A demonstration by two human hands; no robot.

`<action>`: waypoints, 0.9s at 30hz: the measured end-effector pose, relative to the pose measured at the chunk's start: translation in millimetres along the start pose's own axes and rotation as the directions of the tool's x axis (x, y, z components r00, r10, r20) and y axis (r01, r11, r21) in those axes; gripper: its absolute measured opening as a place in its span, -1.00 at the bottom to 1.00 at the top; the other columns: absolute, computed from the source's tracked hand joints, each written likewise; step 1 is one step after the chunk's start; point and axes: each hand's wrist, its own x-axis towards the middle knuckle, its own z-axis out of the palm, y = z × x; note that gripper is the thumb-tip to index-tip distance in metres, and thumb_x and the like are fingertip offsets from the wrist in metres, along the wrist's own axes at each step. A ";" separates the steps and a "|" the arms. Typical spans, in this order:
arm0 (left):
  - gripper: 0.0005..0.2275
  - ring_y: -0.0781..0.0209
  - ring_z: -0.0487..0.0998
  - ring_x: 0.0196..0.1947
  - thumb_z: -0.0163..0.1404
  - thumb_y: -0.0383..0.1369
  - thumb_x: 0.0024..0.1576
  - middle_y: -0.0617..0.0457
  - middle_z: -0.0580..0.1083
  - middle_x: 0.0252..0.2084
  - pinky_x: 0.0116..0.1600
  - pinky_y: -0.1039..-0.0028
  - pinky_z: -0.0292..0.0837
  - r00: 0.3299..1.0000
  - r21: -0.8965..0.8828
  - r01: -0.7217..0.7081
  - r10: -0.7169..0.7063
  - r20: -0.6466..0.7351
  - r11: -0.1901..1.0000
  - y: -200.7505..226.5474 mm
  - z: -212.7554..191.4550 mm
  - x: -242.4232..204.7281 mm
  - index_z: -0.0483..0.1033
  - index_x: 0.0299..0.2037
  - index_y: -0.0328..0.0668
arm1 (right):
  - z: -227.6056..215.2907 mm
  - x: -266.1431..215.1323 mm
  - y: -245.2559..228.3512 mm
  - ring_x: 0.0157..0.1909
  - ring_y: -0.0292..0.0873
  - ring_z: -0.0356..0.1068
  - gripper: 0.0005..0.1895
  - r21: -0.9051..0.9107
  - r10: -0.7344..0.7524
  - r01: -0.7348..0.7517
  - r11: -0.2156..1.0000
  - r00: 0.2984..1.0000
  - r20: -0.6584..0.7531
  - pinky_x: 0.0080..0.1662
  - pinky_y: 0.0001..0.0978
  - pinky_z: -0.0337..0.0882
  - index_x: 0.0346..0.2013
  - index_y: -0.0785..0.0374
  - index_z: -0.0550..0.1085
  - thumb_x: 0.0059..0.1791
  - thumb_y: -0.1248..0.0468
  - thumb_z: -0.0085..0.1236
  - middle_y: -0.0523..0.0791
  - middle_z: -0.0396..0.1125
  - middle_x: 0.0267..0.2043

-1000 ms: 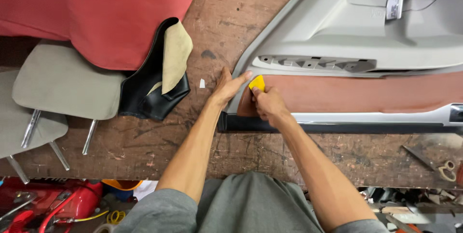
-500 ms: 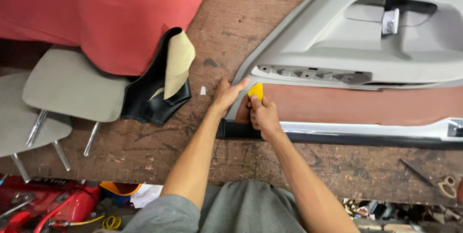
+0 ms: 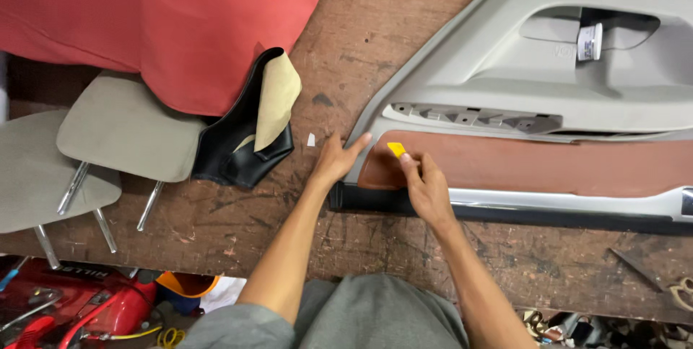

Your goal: The person tucks a brown leather cover into the seams of a car door panel using a yellow plastic wedge tool.

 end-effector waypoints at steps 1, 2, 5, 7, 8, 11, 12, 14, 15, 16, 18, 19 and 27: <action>-0.02 -0.29 0.30 0.36 0.09 0.27 -0.02 -0.53 0.28 0.31 0.35 0.16 0.22 1.000 0.034 0.000 -0.001 0.014 0.999 -3.0 -3.1 -1.5 0.20 0.33 -0.58 | 0.0 2.5 -1.4 -0.34 -0.25 0.39 -0.58 -0.038 -0.047 0.048 0.998 0.999 0.023 -0.26 -0.30 0.39 -0.09 0.43 0.47 0.12 0.05 0.04 -0.01 0.43 -0.38; -0.03 -0.29 0.33 0.35 0.07 0.28 -0.03 -0.53 0.31 0.30 0.35 0.16 0.24 1.000 0.060 0.003 -0.005 0.026 0.998 -5.2 -4.7 -4.6 0.23 0.32 -0.58 | -1.7 5.8 -2.0 -0.33 -0.24 0.40 -0.57 -0.079 -0.096 0.100 0.992 0.994 0.055 -0.27 -0.28 0.40 -0.09 0.46 0.44 0.10 0.06 0.08 0.03 0.43 -0.37; -0.03 -0.25 0.38 0.33 0.08 0.28 -0.04 -0.54 0.33 0.28 0.34 0.19 0.29 0.997 0.024 0.064 -0.065 0.051 0.998 -2.7 -7.0 -10.3 0.28 0.28 -0.63 | -6.4 11.7 -5.1 -0.49 -0.22 0.40 -0.59 -0.133 0.019 0.012 0.991 0.973 0.229 -0.37 -0.27 0.38 -0.09 0.42 0.41 0.02 0.09 0.14 0.03 0.43 -0.51; -0.04 -0.21 0.45 0.29 0.06 0.28 -0.05 -0.54 0.39 0.24 0.31 0.20 0.35 0.991 -0.047 0.115 -0.110 0.082 0.992 3.8 -12.2 -6.7 0.35 0.24 -0.66 | -8.2 22.2 -11.2 -0.58 -0.23 0.36 -0.64 -0.137 0.116 -0.073 0.988 0.934 0.338 -0.43 -0.28 0.34 -0.14 0.39 0.45 0.01 0.10 0.13 -0.01 0.40 -0.60; -0.05 -0.19 0.51 0.26 0.03 0.28 -0.06 -0.53 0.45 0.21 0.29 0.20 0.40 0.985 -0.080 0.139 -0.130 0.114 0.987 5.2 -11.3 -6.0 0.41 0.21 -0.67 | -8.5 24.6 -13.4 -0.59 -0.23 0.33 -0.66 -0.126 0.141 -0.100 0.987 0.915 0.379 -0.45 -0.29 0.31 -0.18 0.39 0.49 0.03 0.11 0.13 -0.02 0.38 -0.60; -0.03 -0.17 0.36 0.34 0.18 0.19 -0.05 -0.53 0.31 0.30 0.35 0.22 0.28 1.000 -0.154 0.029 -0.028 0.015 0.988 2.2 1.3 -8.9 0.24 0.29 -0.68 | -6.1 31.3 -22.3 -0.61 -0.21 0.21 -0.69 -0.138 0.336 -0.306 0.942 0.854 0.397 -0.50 -0.25 0.18 -0.22 0.38 0.54 0.03 0.13 0.13 -0.07 0.32 -0.61; 0.01 -0.17 0.25 0.40 0.27 0.15 -0.03 -0.53 0.21 0.36 0.39 0.24 0.21 0.998 -0.167 -0.038 0.031 -0.047 0.985 0.6 7.1 -10.3 0.12 0.34 -0.68 | -5.0 32.8 -24.2 -0.62 -0.19 0.17 -0.71 -0.150 0.423 -0.396 0.906 0.822 0.381 -0.52 -0.23 0.12 -0.21 0.37 0.54 0.02 0.15 0.14 -0.09 0.30 -0.60; 0.04 -0.12 0.37 0.34 0.35 -0.01 -0.25 -0.42 0.33 0.31 0.35 0.29 0.28 0.993 -0.293 -0.061 0.088 0.078 0.954 -6.8 4.4 -12.0 0.11 0.34 -0.59 | -0.3 41.1 -23.7 -0.61 -0.18 0.20 -0.69 -0.223 0.420 -0.360 0.906 0.834 0.359 -0.51 -0.22 0.15 -0.24 0.41 0.56 0.01 0.15 0.15 -0.05 0.32 -0.58; 0.08 -0.09 0.43 0.30 0.40 -0.08 -0.36 -0.37 0.39 0.28 0.33 0.31 0.32 0.983 -0.355 -0.069 0.125 0.138 0.932 -8.8 3.8 -13.4 0.10 0.35 -0.55 | 0.2 44.5 -19.5 -0.61 -0.17 0.22 -0.68 -0.259 0.418 -0.343 0.903 0.840 0.346 -0.51 -0.21 0.17 -0.26 0.44 0.56 0.01 0.15 0.16 -0.03 0.33 -0.57; 0.10 -0.09 0.40 0.32 0.41 -0.14 -0.38 -0.36 0.37 0.30 0.35 0.31 0.29 0.987 -0.295 -0.051 0.093 0.132 0.954 -9.1 5.9 -15.7 0.06 0.36 -0.53 | 1.1 47.4 -13.2 -0.59 -0.20 0.27 -0.68 -0.270 0.359 -0.275 0.923 0.868 0.344 -0.50 -0.26 0.21 -0.27 0.44 0.57 0.00 0.16 0.18 -0.02 0.36 -0.57; 0.14 -0.10 0.34 0.36 0.44 -0.26 -0.42 -0.34 0.32 0.32 0.39 0.32 0.23 0.993 -0.170 -0.010 0.029 0.113 0.985 -8.6 5.9 -20.5 -0.01 0.40 -0.49 | 8.5 56.5 -0.7 -0.57 -0.26 0.37 -0.68 -0.286 0.231 -0.132 0.949 0.910 0.345 -0.48 -0.34 0.31 -0.31 0.45 0.58 -0.03 0.17 0.22 0.00 0.42 -0.56; 0.13 -0.12 0.29 0.38 0.44 -0.27 -0.41 -0.36 0.29 0.34 0.40 0.30 0.19 0.997 -0.168 -0.016 0.029 0.078 0.986 -6.7 5.6 -22.1 -0.01 0.40 -0.50 | 10.6 63.3 3.8 -0.56 -0.26 0.40 -0.68 -0.276 0.228 -0.128 0.952 0.901 0.369 -0.48 -0.35 0.33 -0.31 0.46 0.58 -0.04 0.17 0.23 -0.01 0.44 -0.55; 0.05 -0.16 0.21 0.41 0.43 -0.31 -0.39 -0.37 0.24 0.35 0.39 0.27 0.14 0.999 -0.161 -0.004 0.010 0.034 0.987 -2.0 11.9 -26.8 0.07 0.35 -0.50 | 14.3 102.0 -21.2 -0.62 -0.12 0.20 -0.73 -0.393 0.458 -0.290 0.873 0.764 0.454 -0.54 -0.17 0.15 -0.32 0.44 0.61 -0.05 0.23 0.16 0.01 0.31 -0.57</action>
